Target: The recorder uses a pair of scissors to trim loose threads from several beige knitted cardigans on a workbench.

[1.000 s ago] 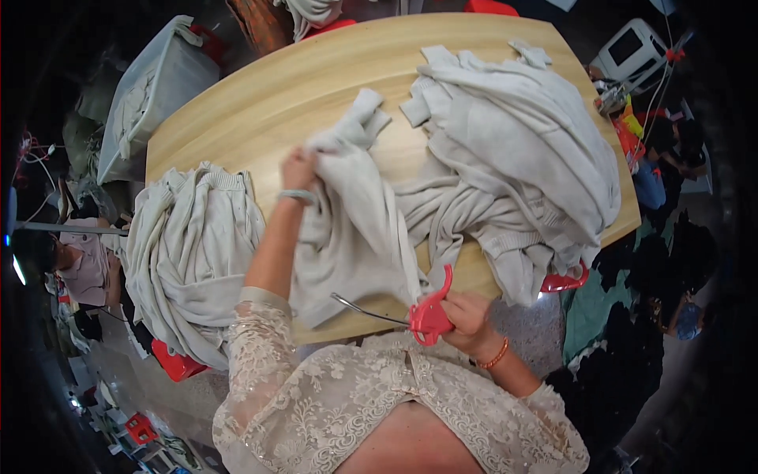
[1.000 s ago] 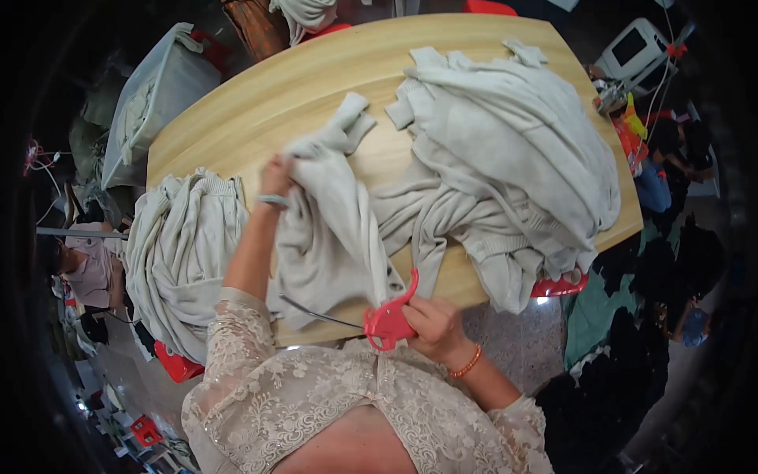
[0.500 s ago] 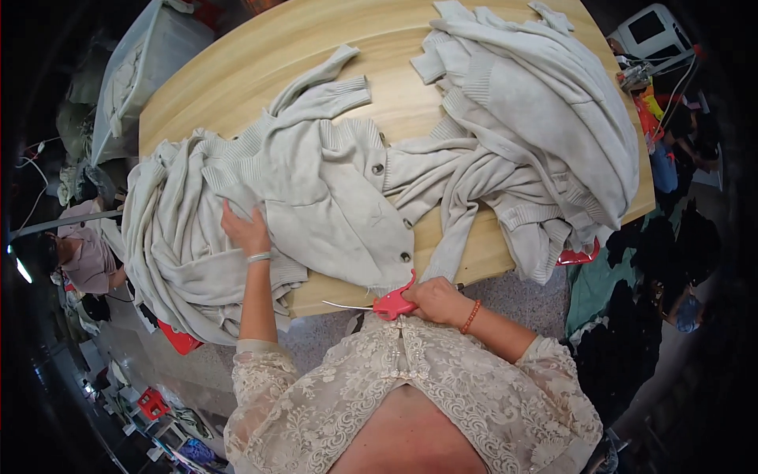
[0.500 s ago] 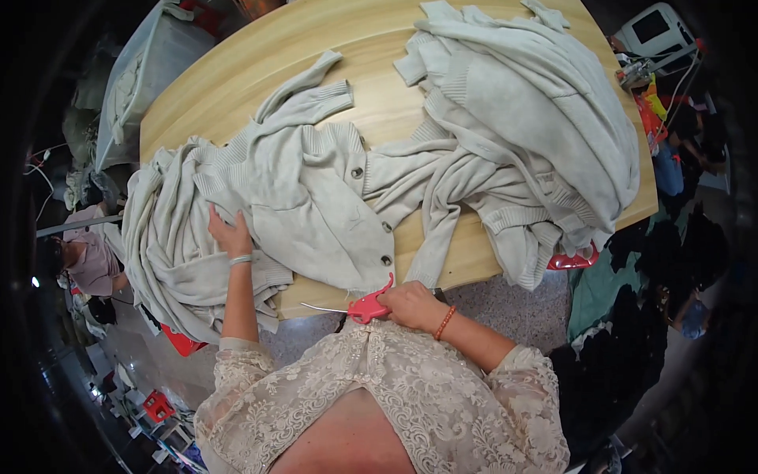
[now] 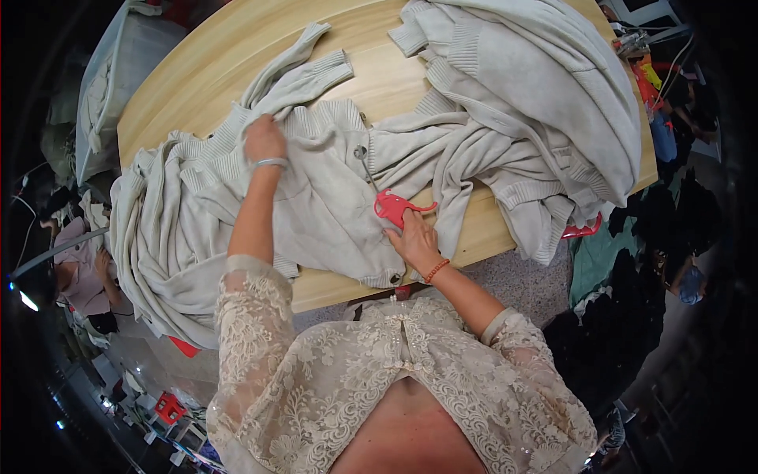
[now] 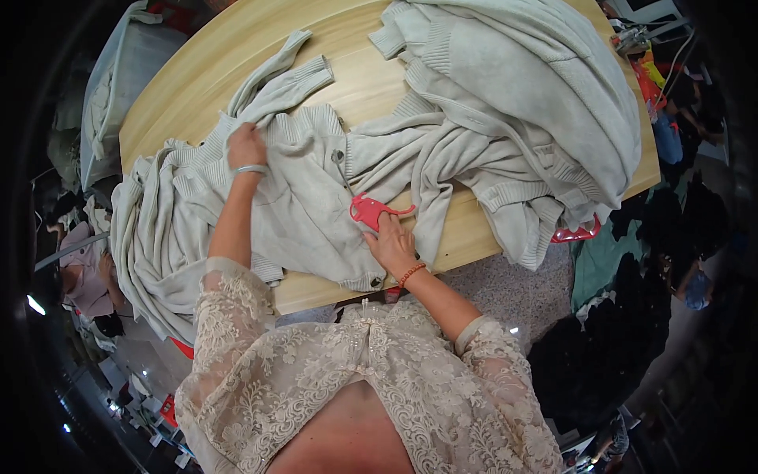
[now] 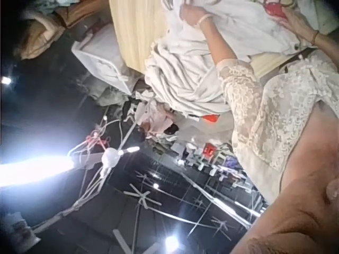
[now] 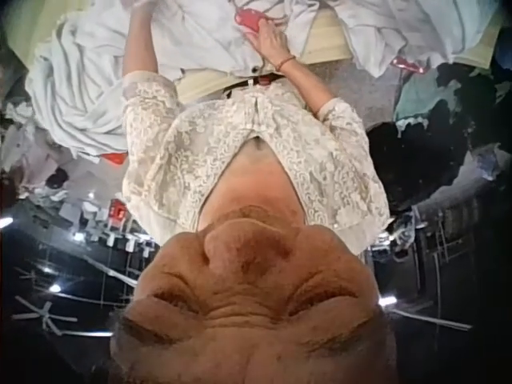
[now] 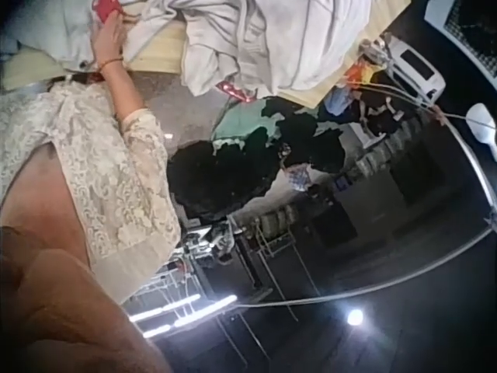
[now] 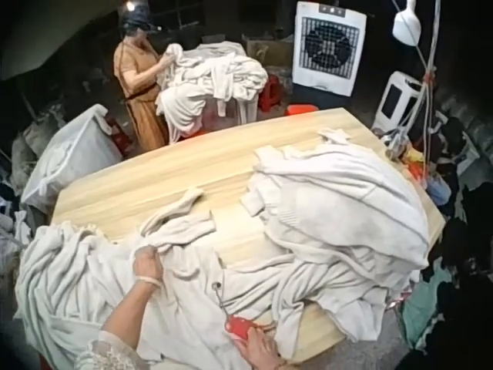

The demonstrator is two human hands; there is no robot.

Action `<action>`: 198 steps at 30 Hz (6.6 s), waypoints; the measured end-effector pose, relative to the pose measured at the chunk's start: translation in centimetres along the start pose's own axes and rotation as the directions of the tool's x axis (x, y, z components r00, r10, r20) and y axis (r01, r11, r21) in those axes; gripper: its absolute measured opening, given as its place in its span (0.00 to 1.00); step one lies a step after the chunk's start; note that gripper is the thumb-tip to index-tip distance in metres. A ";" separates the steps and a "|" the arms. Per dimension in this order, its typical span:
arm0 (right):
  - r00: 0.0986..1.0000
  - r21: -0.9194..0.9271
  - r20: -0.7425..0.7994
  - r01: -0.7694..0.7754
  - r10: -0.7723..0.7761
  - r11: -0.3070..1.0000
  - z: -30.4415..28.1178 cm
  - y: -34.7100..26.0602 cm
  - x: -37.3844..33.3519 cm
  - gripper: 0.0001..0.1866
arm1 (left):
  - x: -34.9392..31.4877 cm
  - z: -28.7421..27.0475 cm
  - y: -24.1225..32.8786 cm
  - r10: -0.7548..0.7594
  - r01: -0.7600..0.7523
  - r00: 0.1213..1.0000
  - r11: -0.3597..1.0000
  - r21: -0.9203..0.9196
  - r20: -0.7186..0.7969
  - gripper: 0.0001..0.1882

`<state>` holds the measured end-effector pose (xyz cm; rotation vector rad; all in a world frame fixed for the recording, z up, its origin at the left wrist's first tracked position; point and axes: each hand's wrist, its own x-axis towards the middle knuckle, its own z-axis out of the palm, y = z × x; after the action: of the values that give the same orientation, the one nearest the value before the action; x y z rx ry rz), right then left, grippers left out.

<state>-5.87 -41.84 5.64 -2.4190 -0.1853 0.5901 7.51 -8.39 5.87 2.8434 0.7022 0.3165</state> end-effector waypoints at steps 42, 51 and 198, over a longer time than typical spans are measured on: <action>0.960 -0.291 -0.279 -0.057 -0.028 0.955 -9.8 -0.5 -0.3 0.10 | -0.7 6.9 10.0 0.519 -0.429 0.831 0.827 -0.364 0.199 0.35; 0.949 -0.106 -0.307 -0.101 0.064 0.989 -10.8 -1.4 -1.4 0.21 | -0.3 8.2 10.5 0.501 -0.462 0.866 0.794 -0.395 -0.005 0.33; 0.932 -0.257 0.336 0.233 -0.140 0.938 -16.2 4.8 -6.5 0.12 | -24.4 4.6 13.2 0.011 0.042 0.990 0.929 -0.367 0.142 0.18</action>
<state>-4.28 -56.27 16.40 -2.5329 -0.6771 0.9093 -6.71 -32.10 0.72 2.4722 0.5669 0.2141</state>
